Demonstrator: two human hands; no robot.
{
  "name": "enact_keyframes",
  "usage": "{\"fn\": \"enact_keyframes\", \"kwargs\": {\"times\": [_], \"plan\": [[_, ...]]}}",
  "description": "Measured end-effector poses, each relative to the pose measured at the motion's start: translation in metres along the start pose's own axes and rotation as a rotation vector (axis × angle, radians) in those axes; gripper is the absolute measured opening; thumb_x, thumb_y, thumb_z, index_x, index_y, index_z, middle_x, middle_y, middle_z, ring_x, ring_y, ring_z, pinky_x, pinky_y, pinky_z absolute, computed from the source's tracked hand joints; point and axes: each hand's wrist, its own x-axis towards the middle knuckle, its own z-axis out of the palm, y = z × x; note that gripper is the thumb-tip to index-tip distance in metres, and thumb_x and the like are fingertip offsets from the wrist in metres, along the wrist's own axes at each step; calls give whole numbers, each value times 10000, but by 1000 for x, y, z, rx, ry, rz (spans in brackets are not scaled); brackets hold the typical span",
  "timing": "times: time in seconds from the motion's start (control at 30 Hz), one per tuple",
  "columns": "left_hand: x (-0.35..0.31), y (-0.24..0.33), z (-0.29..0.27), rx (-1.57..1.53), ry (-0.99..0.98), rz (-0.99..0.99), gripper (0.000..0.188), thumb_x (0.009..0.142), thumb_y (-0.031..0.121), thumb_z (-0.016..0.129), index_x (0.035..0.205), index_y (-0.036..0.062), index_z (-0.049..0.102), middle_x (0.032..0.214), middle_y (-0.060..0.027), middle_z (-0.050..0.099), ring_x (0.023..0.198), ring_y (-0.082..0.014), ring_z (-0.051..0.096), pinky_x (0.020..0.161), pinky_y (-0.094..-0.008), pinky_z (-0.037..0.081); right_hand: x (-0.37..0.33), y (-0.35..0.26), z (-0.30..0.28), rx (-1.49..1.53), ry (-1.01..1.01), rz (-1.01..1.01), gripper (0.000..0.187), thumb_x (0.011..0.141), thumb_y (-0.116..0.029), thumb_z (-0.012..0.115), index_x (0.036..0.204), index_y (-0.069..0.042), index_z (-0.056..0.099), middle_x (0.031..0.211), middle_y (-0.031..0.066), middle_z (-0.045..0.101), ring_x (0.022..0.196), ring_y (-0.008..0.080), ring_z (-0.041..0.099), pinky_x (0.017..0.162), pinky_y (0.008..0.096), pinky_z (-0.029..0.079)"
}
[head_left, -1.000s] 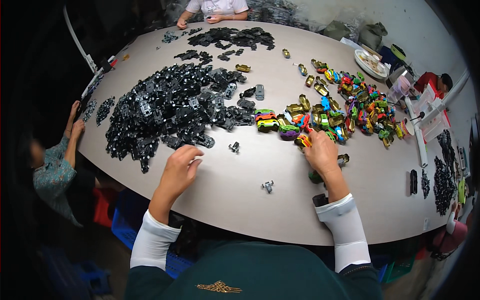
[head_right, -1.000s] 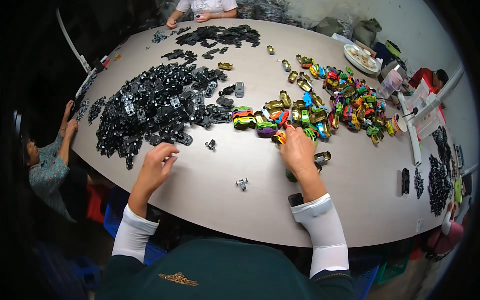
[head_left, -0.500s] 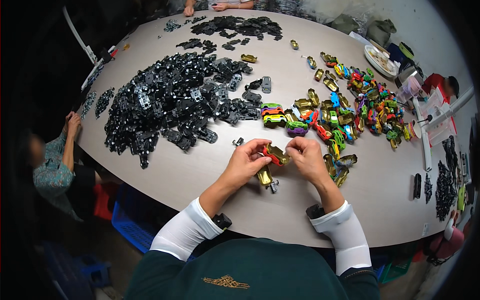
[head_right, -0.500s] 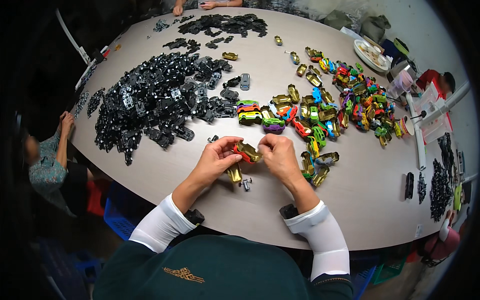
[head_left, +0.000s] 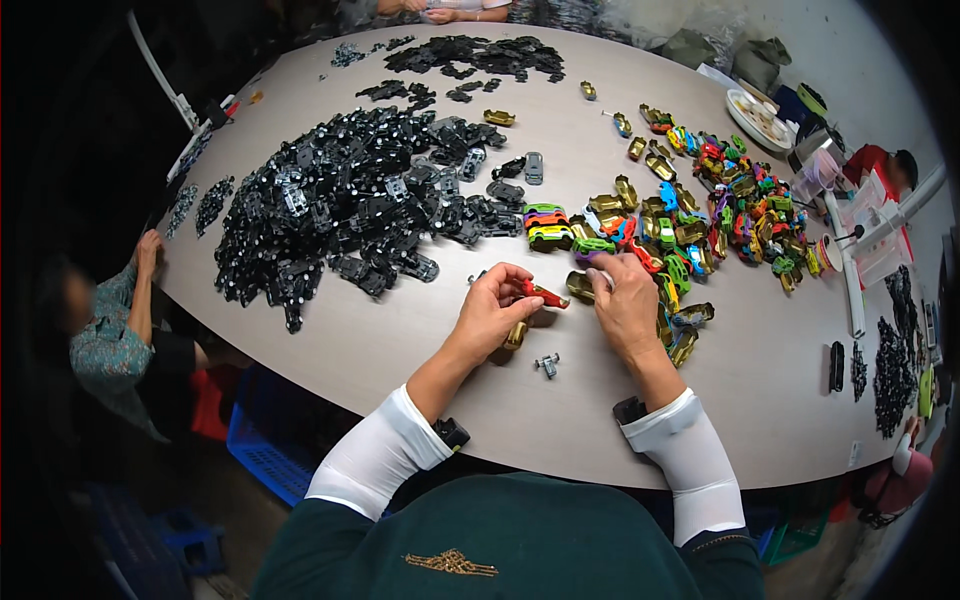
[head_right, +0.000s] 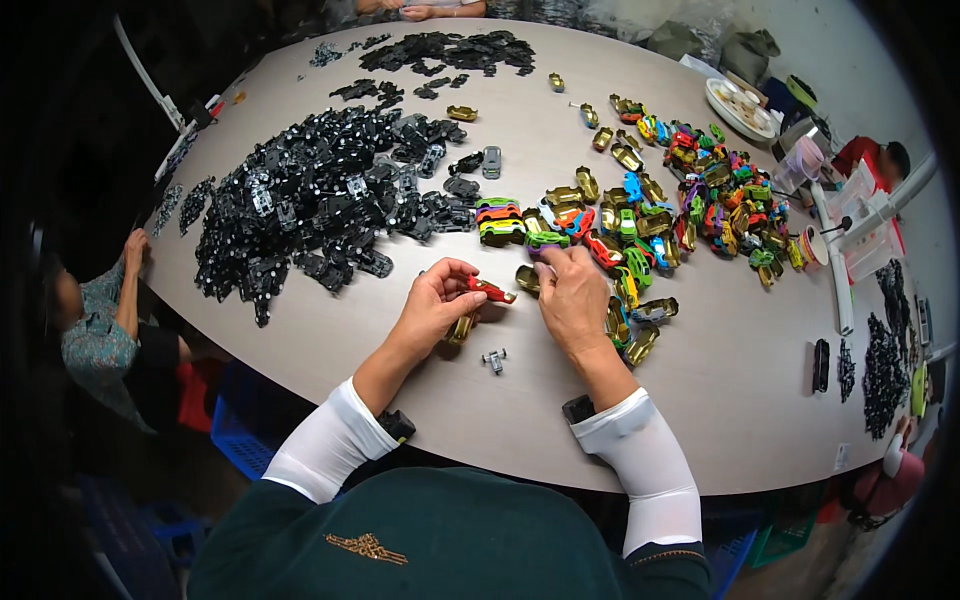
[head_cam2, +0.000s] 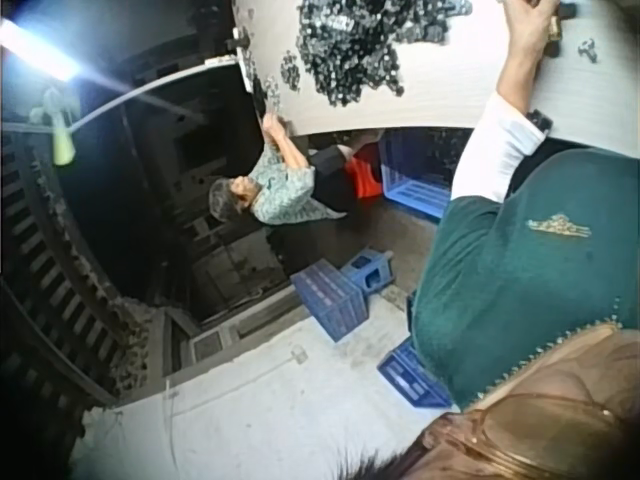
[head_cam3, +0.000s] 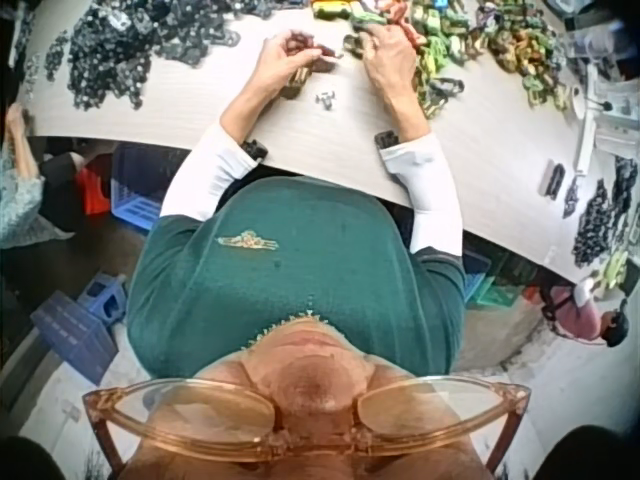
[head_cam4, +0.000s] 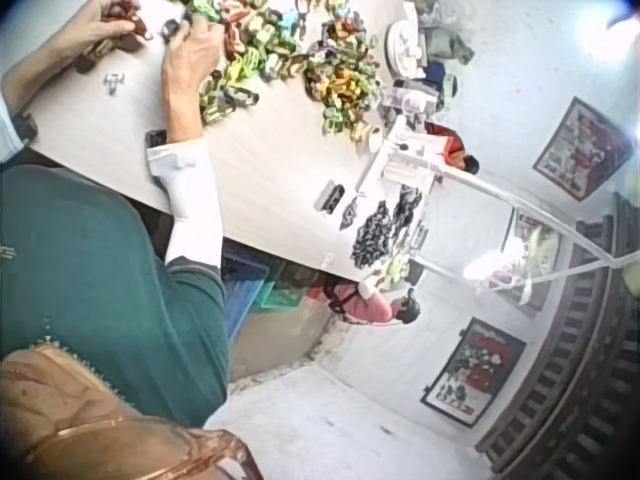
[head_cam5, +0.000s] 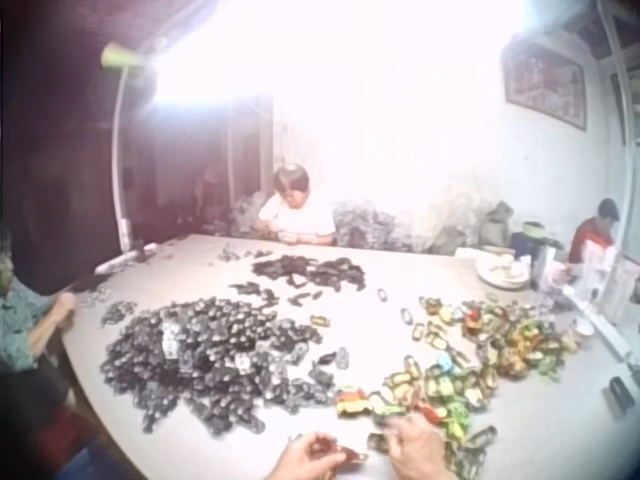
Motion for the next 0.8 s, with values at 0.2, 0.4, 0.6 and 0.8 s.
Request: {"fn": "enact_keyframes", "kwargs": {"times": [0.2,0.4,0.6,0.8], "plan": [[1,0,9,-323,73,43,210,901,25,618,1082,1,514,940,-83,637,815,-122,640,696,-270,570,-6,-25,-8,458,-376,115,248,817,-216,726,812,25,666,726,121,648,658,200,613,601,336,479],[2,-10,17,-347,191,83,134,908,46,622,964,43,500,888,-71,615,794,-138,639,710,-258,552,-21,-30,6,618,-415,164,252,763,-188,743,748,46,650,654,122,655,600,182,628,574,327,497],[-7,6,16,-317,15,-36,363,869,35,668,1198,-26,528,1021,-85,625,860,-111,641,738,-234,547,-21,-20,12,458,-335,172,114,734,-50,600,773,46,648,683,233,629,630,346,653,609,391,512],[-11,4,11,-118,1,5,386,825,-11,697,1174,-43,535,995,-70,607,830,-103,631,742,-224,543,-19,-28,5,200,-245,63,120,758,-86,582,755,14,648,674,225,628,641,381,638,623,440,509]]}}
